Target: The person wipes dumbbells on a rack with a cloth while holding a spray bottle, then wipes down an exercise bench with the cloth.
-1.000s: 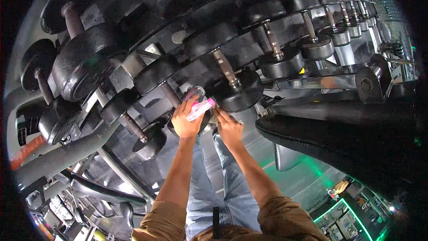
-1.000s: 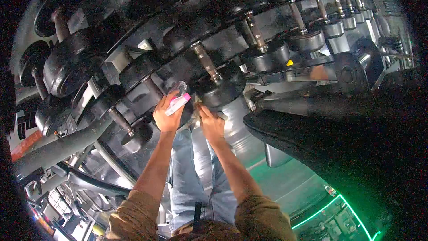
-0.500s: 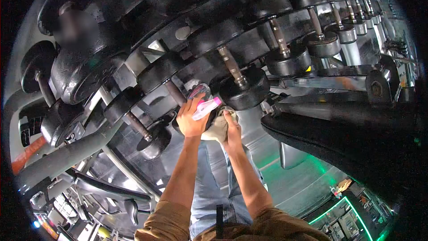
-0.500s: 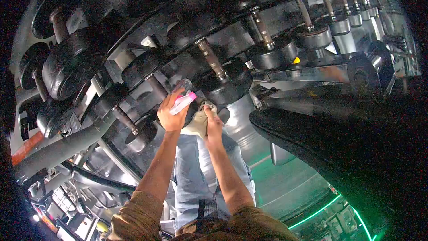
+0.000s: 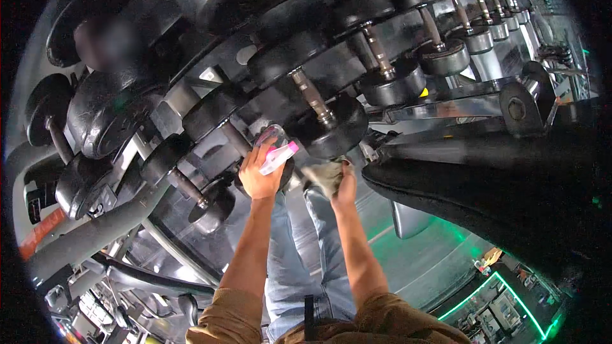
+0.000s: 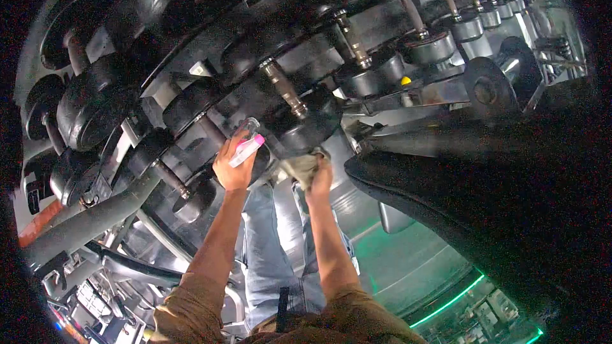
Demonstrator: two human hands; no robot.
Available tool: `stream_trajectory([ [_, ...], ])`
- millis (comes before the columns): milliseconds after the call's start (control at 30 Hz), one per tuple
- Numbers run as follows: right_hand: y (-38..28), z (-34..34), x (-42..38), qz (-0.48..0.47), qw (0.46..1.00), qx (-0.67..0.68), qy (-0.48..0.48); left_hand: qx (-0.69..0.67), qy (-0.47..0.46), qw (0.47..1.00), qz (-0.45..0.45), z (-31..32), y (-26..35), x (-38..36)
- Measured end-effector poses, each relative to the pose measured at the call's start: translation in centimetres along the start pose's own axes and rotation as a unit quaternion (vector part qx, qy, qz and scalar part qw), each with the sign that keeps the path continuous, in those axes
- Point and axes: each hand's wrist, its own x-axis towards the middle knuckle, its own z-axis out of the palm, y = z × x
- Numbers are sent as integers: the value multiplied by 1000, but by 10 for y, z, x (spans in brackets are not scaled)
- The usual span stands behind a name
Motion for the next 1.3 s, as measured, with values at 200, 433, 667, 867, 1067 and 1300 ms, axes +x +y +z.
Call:
stream_trajectory([
  [200, -24, 58, -5, -214, 974, -49, -55, -22, 4, 1000, 16, -3, 2, 1],
  [433, 15, 62, -68, -129, 989, -67, 42, -4, -4, 1000, -5, -5, 9, 1],
  [667, -11, 40, 31, -123, 989, -75, 14, -2, -1, 1000, 20, -3, 2, 0],
  [867, -39, 66, 14, -231, 965, -110, 59, -10, -3, 1000, 6, -4, 5, 0],
  [1067, 6, 69, -50, -225, 963, -130, 65, -13, 8, 1000, 14, -5, 5, 1],
  [1300, 9, 28, 39, -175, 981, -83, -10, -15, 11, 1000, 17, -3, 2, 1],
])
